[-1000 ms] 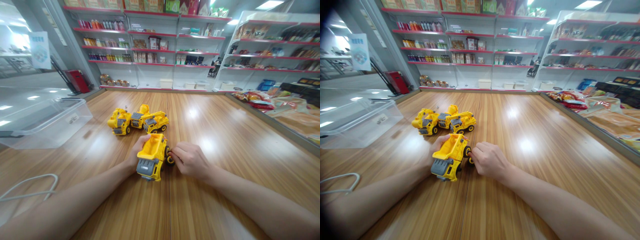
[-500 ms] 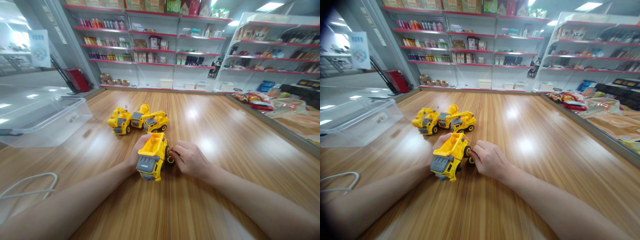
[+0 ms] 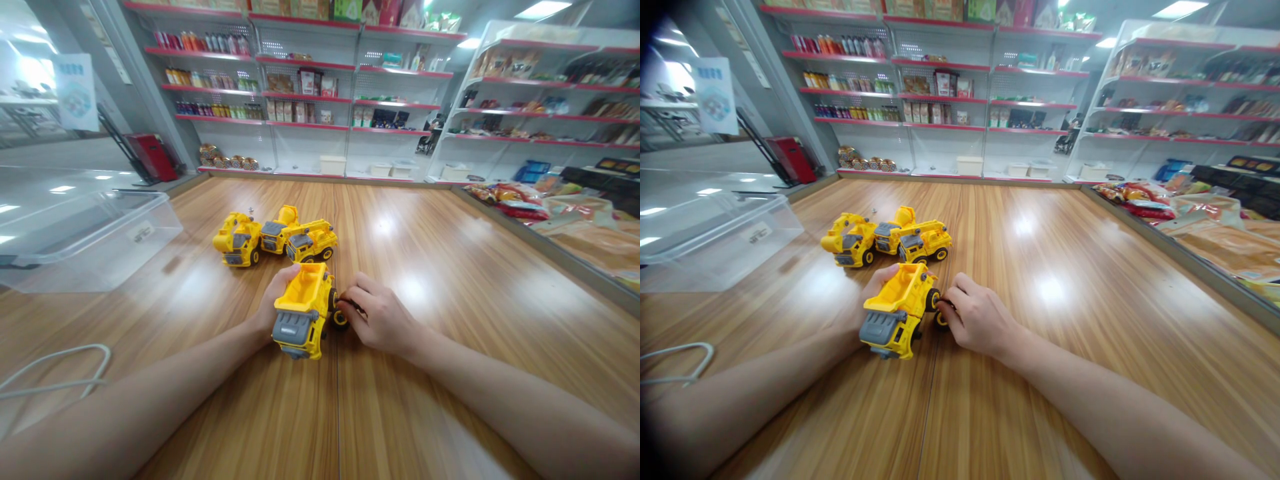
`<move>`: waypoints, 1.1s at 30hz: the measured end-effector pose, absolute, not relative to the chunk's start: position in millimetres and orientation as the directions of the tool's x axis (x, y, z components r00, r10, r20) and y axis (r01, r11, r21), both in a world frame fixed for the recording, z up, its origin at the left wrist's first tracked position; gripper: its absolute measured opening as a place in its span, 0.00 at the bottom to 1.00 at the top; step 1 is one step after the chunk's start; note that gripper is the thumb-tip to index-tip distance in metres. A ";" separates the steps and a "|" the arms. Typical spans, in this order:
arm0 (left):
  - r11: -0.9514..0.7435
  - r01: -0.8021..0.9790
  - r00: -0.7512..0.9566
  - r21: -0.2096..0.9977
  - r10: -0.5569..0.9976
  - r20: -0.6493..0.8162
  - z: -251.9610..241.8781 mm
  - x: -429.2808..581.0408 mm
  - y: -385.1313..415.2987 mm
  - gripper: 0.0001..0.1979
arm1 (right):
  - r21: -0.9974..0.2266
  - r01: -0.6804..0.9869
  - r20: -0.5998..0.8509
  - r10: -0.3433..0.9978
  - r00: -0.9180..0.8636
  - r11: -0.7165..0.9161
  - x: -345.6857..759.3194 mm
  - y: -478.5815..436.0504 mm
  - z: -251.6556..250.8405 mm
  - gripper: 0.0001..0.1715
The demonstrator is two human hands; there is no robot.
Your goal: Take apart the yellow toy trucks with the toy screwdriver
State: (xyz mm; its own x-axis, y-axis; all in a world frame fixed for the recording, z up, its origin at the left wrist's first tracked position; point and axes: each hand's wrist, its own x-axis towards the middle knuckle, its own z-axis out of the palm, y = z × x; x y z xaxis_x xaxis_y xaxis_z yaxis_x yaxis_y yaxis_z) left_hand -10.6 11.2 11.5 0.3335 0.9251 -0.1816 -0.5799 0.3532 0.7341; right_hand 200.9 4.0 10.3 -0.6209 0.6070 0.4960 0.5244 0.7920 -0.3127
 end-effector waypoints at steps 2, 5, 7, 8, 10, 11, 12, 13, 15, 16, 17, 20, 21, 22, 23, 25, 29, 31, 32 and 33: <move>0.332 -0.575 0.312 0.748 0.934 -0.175 11.7 -10.7 11.0 0.19 | -0.333 0.524 0.497 0.618 -0.609 0.784 201.6 4.3 9.9 0.07; 0.345 -0.566 0.322 0.749 0.929 -0.184 12.0 -10.7 10.4 0.20 | -0.333 0.544 0.479 0.635 -0.606 0.770 201.9 3.9 10.1 0.09; 0.361 -0.569 0.324 0.739 0.924 -0.202 12.5 -10.5 10.0 0.21 | -0.323 0.550 0.478 0.634 -0.608 0.770 201.8 3.8 9.8 0.11; 0.366 -0.573 0.318 0.733 0.924 -0.213 12.9 -10.4 9.9 0.21 | -0.323 0.548 0.483 0.632 -0.606 0.772 201.7 3.9 9.5 0.12; 0.371 -0.580 0.311 0.725 0.924 -0.224 13.9 -10.1 9.8 0.21 | -0.335 0.535 0.495 0.629 -0.600 0.775 201.4 4.1 8.9 0.10; 0.372 -0.581 0.314 0.724 0.923 -0.223 14.4 -10.0 9.7 0.20 | -0.345 0.528 0.499 0.628 -0.596 0.776 201.2 4.2 8.8 0.09; 0.371 -0.581 0.316 0.725 0.923 -0.219 14.7 -10.0 9.6 0.20 | -0.352 0.524 0.501 0.629 -0.594 0.775 201.1 4.1 8.8 0.09; 0.367 -0.581 0.318 0.726 0.924 -0.212 14.9 -10.0 9.5 0.20 | -0.355 0.524 0.501 0.630 -0.593 0.775 200.9 3.9 9.1 0.09; 0.364 -0.579 0.324 0.729 0.924 -0.204 14.6 -10.2 9.1 0.20 | -0.346 0.538 0.492 0.637 -0.594 0.769 200.6 3.3 9.9 0.10; 0.364 -0.577 0.326 0.731 0.923 -0.203 14.3 -10.4 8.8 0.20 | -0.336 0.549 0.486 0.641 -0.595 0.765 200.4 3.0 10.2 0.11; 0.362 -0.575 0.323 0.734 0.925 -0.203 13.9 -10.6 8.6 0.20 | -0.323 0.562 0.482 0.644 -0.595 0.761 200.3 2.7 10.4 0.13; 0.347 -0.562 0.309 0.751 0.930 -0.199 13.3 -11.0 8.5 0.20 | -0.271 0.585 0.486 0.633 -0.602 0.765 200.3 2.8 10.0 0.17; 0.345 -0.558 0.305 0.755 0.931 -0.201 13.5 -10.9 8.7 0.20 | -0.257 0.585 0.492 0.626 -0.605 0.769 200.4 3.0 9.7 0.17; 0.346 -0.555 0.302 0.757 0.931 -0.205 13.9 -10.8 8.8 0.20 | -0.248 0.584 0.497 0.619 -0.608 0.773 200.6 3.1 9.4 0.17; 0.349 -0.553 0.298 0.757 0.931 -0.211 14.4 -10.5 8.9 0.20 | -0.243 0.584 0.498 0.616 -0.610 0.775 200.8 3.2 9.3 0.17; 0.354 -0.544 0.289 0.761 0.930 -0.226 15.7 -9.9 9.1 0.21 | -0.242 0.585 0.496 0.617 -0.612 0.774 201.3 3.2 9.4 0.17; 0.332 -0.537 0.268 0.775 0.939 -0.217 17.2 -8.7 8.8 0.19 | -0.220 0.598 0.486 0.618 -0.618 0.771 201.7 2.6 10.6 0.18; 0.337 -0.536 0.294 0.774 0.934 -0.202 16.8 -8.8 8.8 0.19 | -0.208 0.605 0.480 0.619 -0.621 0.768 201.4 1.9 11.3 0.18; 0.344 -0.531 0.313 0.774 0.929 -0.198 16.2 -9.1 9.0 0.19 | -0.204 0.610 0.477 0.622 -0.621 0.766 201.1 1.5 11.6 0.18; 0.348 -0.528 0.323 0.775 0.926 -0.196 15.5 -9.5 9.2 0.19 | -0.202 0.615 0.475 0.625 -0.619 0.762 200.8 1.0 12.0 0.18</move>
State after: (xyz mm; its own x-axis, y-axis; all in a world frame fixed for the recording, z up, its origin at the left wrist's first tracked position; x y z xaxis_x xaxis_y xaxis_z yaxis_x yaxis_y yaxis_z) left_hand -9.5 9.2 15.5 0.3233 0.9258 -0.1958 -0.5278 0.3482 0.7747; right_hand 200.8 1.0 12.0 -0.6192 0.6250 0.4754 0.6148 0.7625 -0.2016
